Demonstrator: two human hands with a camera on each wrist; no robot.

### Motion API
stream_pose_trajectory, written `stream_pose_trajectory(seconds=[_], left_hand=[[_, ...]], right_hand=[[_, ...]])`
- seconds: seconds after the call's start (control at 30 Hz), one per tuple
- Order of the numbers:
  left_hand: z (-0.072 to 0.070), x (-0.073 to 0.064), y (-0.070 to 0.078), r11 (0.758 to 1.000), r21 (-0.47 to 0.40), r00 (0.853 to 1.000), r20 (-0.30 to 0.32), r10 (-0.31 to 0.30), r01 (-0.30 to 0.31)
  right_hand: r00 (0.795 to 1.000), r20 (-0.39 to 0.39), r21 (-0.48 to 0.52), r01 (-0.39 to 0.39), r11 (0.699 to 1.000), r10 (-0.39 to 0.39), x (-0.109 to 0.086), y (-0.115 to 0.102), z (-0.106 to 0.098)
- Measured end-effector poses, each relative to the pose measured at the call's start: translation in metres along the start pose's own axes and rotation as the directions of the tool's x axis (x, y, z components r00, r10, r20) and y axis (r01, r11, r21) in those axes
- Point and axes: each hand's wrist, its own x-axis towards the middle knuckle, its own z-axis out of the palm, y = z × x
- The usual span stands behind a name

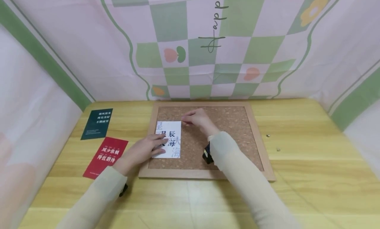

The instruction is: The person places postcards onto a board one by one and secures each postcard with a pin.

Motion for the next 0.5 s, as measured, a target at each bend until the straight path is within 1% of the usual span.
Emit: stream_pose_trajectory(seconds=[0.13,0.23,0.27,0.5], left_hand=[[-0.002,0.0,-0.001,1.0,0.005,1.0,-0.006,0.009,-0.009],[-0.004,0.002,-0.001,1.0,0.015,1.0,-0.004,0.02,-0.02],[-0.004,0.002,-0.001,1.0,0.014,1.0,0.003,0.015,-0.015],[-0.009,0.007,0.003,0.999,0.037,0.999,0.044,0.016,-0.018]], right_hand=[[1.0,0.001,0.042,-0.03,0.999,0.03,0.008,0.0,0.018],[0.999,-0.004,0.059,-0.037,0.998,0.037,0.014,0.001,0.028],[0.999,-0.007,0.06,-0.04,0.997,0.04,0.016,0.002,0.031],[0.998,-0.019,0.072,-0.066,0.995,0.067,0.024,0.007,0.041]])
